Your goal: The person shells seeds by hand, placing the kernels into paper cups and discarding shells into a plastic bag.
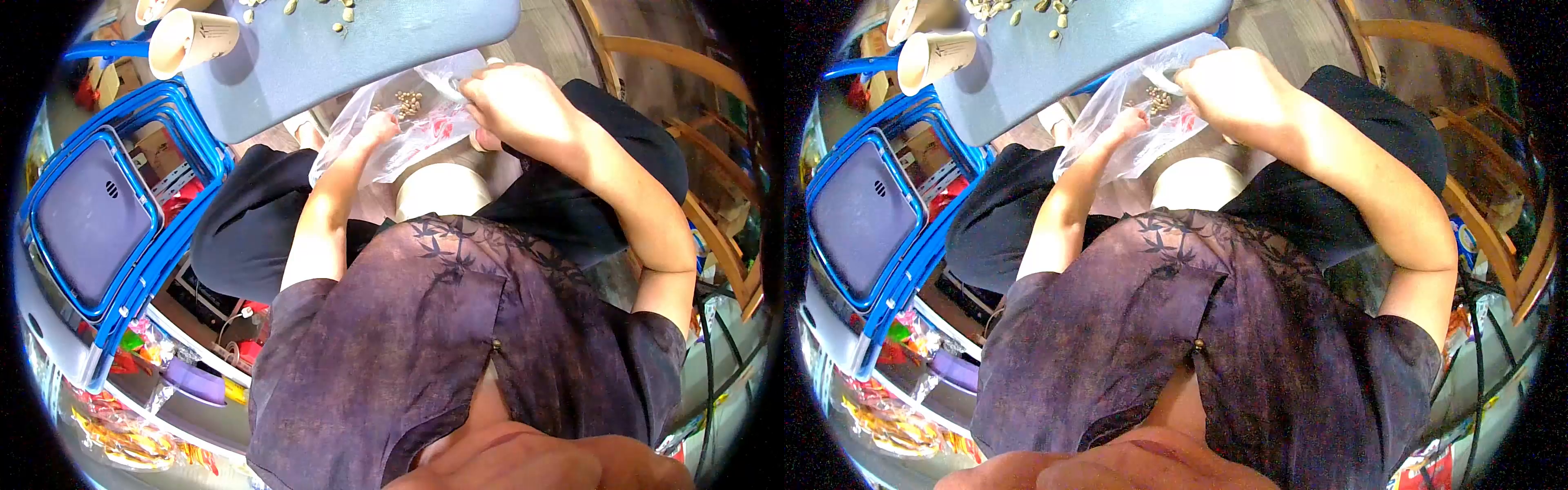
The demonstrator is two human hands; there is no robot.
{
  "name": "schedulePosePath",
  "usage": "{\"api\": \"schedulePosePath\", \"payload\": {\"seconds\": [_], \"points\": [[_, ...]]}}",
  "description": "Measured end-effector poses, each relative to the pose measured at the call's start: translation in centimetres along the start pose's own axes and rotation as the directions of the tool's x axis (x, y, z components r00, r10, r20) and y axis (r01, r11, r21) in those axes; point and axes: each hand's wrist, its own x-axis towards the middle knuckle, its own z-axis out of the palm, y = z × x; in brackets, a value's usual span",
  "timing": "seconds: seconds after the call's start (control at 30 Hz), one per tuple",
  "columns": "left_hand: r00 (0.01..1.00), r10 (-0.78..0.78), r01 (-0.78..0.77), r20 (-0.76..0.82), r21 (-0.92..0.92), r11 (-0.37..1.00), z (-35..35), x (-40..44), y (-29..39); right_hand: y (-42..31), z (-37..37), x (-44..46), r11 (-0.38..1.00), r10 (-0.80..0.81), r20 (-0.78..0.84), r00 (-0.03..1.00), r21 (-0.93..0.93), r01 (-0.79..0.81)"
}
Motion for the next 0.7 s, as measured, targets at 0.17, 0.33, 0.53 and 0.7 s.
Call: {"api": "schedulePosePath", "payload": {"seconds": [0.17, 0.33, 0.53, 0.7], "points": [[0.994, 0.007, -0.001, -0.105, 0.054, 0.999, 0.9, 0.4, 2.7, -0.7, -0.9, 1.8, 0.986, 0.146, 0.14, 0.979, -0.106, -0.132], [0.881, 0.171, -0.16, -0.442, 0.063, 0.985, 1.7, 2.0, 5.0, -0.8, -0.9, 3.0, 0.974, 0.202, 0.169, 0.965, -0.143, -0.179], [0.797, 0.13, -0.17, -0.59, -0.012, 0.985, 2.5, 6.6, 7.0, -0.8, -1.1, 3.7, 0.979, 0.19, 0.16, 0.969, -0.109, -0.174], [0.822, 0.078, -0.117, -0.564, -0.033, 0.993, 2.4, 8.3, 8.1, -0.7, -1.0, 3.6, 0.978, 0.194, 0.193, 0.962, -0.118, -0.173]]}}
